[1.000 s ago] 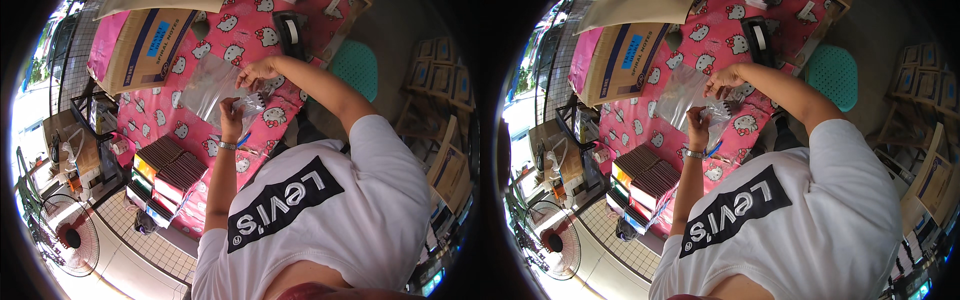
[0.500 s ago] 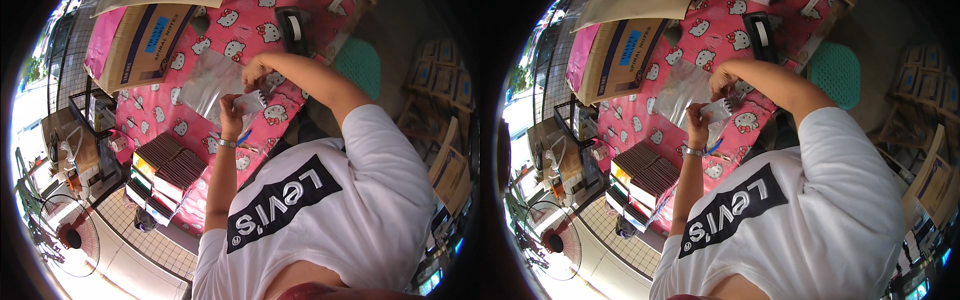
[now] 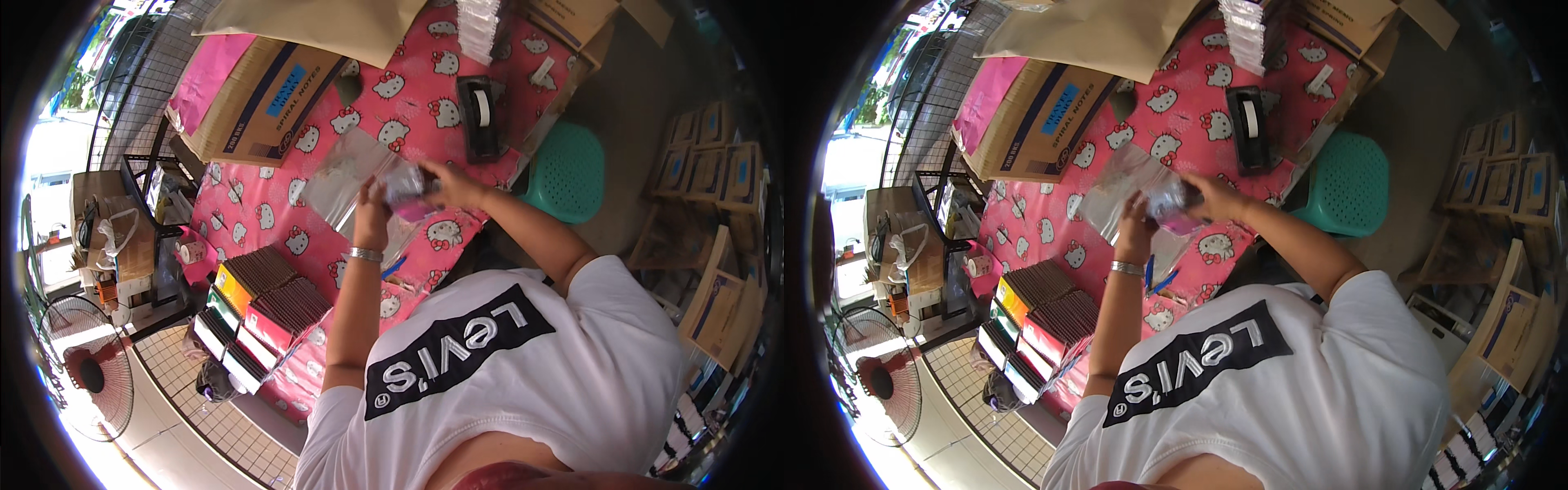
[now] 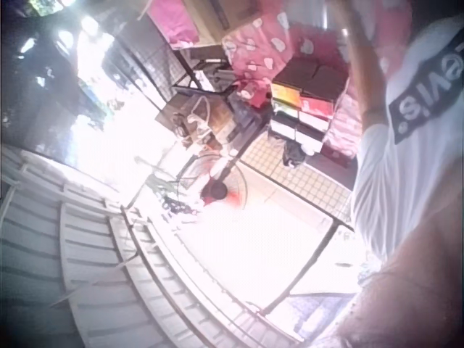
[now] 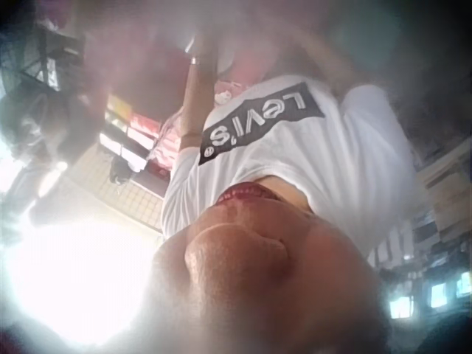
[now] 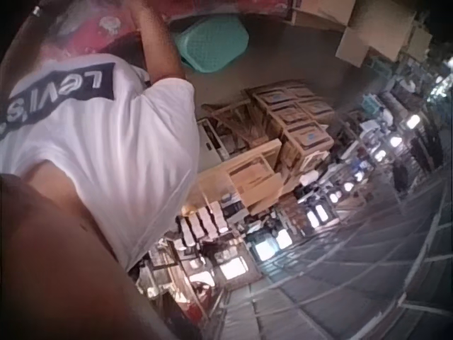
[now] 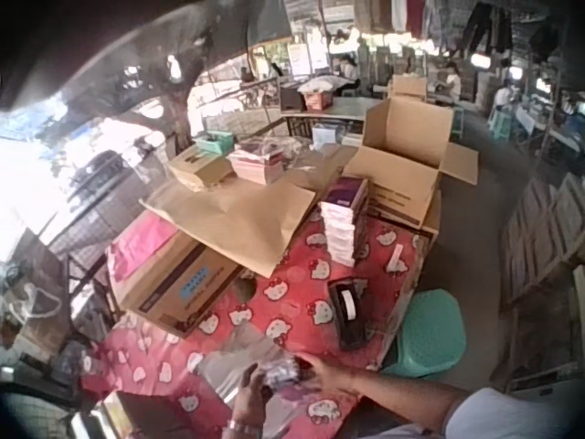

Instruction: The person places small notebooks into plastic sleeves, applies tape to the sleeves, and then stacks the notebooks into a cardboard box.

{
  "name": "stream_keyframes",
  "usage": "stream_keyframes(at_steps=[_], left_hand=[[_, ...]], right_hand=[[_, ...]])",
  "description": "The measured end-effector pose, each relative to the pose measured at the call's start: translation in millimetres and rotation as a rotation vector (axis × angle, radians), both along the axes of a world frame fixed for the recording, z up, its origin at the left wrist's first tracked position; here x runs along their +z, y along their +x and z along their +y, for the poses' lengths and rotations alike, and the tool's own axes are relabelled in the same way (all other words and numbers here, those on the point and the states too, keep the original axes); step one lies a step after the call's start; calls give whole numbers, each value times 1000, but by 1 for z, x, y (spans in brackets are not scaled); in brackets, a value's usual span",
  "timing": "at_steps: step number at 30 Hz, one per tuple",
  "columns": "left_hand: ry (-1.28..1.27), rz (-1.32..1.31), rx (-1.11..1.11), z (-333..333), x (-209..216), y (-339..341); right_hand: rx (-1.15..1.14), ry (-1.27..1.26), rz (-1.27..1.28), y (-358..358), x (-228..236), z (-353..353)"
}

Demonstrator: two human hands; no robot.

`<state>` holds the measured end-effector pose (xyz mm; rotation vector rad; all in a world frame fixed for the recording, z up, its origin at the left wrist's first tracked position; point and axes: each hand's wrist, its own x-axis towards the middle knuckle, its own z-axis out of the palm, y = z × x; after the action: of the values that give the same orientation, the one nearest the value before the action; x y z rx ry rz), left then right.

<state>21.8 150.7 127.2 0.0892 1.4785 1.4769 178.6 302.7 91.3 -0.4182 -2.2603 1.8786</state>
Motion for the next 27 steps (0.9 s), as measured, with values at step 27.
stream_keyframes(at_steps=[27], left_hand=[[-143, 945, 1301, -457, 117, -151]], right_hand=[[-120, 317, 826, -292, 114, -88]])
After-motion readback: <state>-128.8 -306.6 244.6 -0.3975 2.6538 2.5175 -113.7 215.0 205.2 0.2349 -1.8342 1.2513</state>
